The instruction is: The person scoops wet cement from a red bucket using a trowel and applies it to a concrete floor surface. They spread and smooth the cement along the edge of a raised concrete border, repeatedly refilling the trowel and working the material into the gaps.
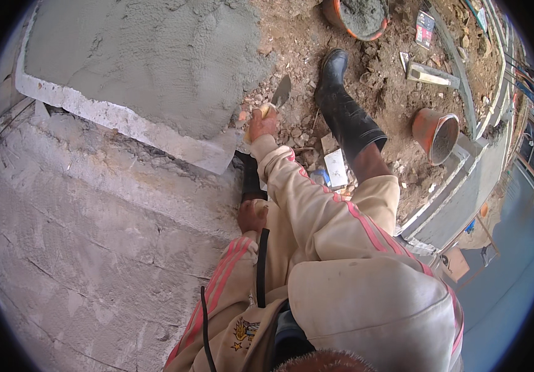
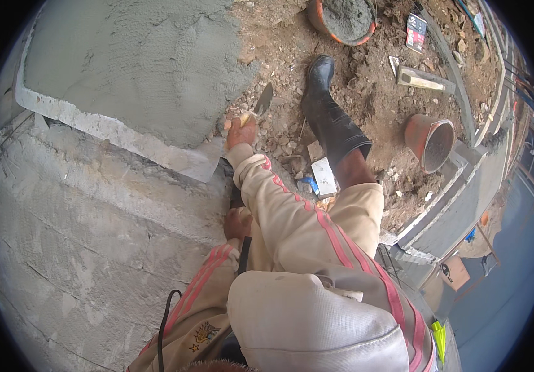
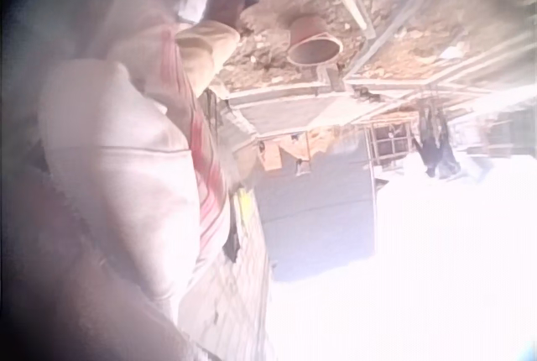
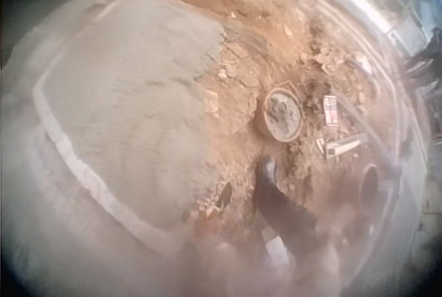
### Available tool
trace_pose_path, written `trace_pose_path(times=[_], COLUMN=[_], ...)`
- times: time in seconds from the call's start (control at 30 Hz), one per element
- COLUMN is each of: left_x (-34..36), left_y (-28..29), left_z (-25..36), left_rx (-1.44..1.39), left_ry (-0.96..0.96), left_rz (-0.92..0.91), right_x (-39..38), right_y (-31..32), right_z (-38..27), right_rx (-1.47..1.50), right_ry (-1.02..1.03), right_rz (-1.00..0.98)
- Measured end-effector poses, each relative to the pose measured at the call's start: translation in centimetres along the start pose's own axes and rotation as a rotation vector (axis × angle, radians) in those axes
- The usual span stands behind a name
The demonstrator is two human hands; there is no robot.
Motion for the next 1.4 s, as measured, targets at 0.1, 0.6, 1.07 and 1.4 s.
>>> trace_pose_path(times=[0.1,0.6,1.07,1.4], left_x=[-1.0,0.8,1.0,1.5], left_y=[-0.8,-0.3,-1.1,-1.7], left_z=[-2.0,0.2,2.2,1.2], left_rx=[0.058,0.062,0.056,-0.014], left_ry=[0.001,0.095,0.173,0.110], left_rz=[0.077,-0.026,-0.083,-0.111], right_x=[-4.4,29.3,38.7,33.7], right_y=[-2.4,22.4,7.6,10.6], right_z=[-4.1,-26.6,-21.7,-22.3], right_rx=[0.101,-1.171,-0.053,0.226], right_ry=[-0.082,0.375,-0.092,-0.007], right_rz=[-0.250,-0.025,-0.367,-0.339])
Point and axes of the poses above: each hand's wrist, its own x-axis towards the middle knuckle, its own y-axis out of the back of the hand, z = x × y, the point moved 9 cm from there along x, towards the middle knuckle
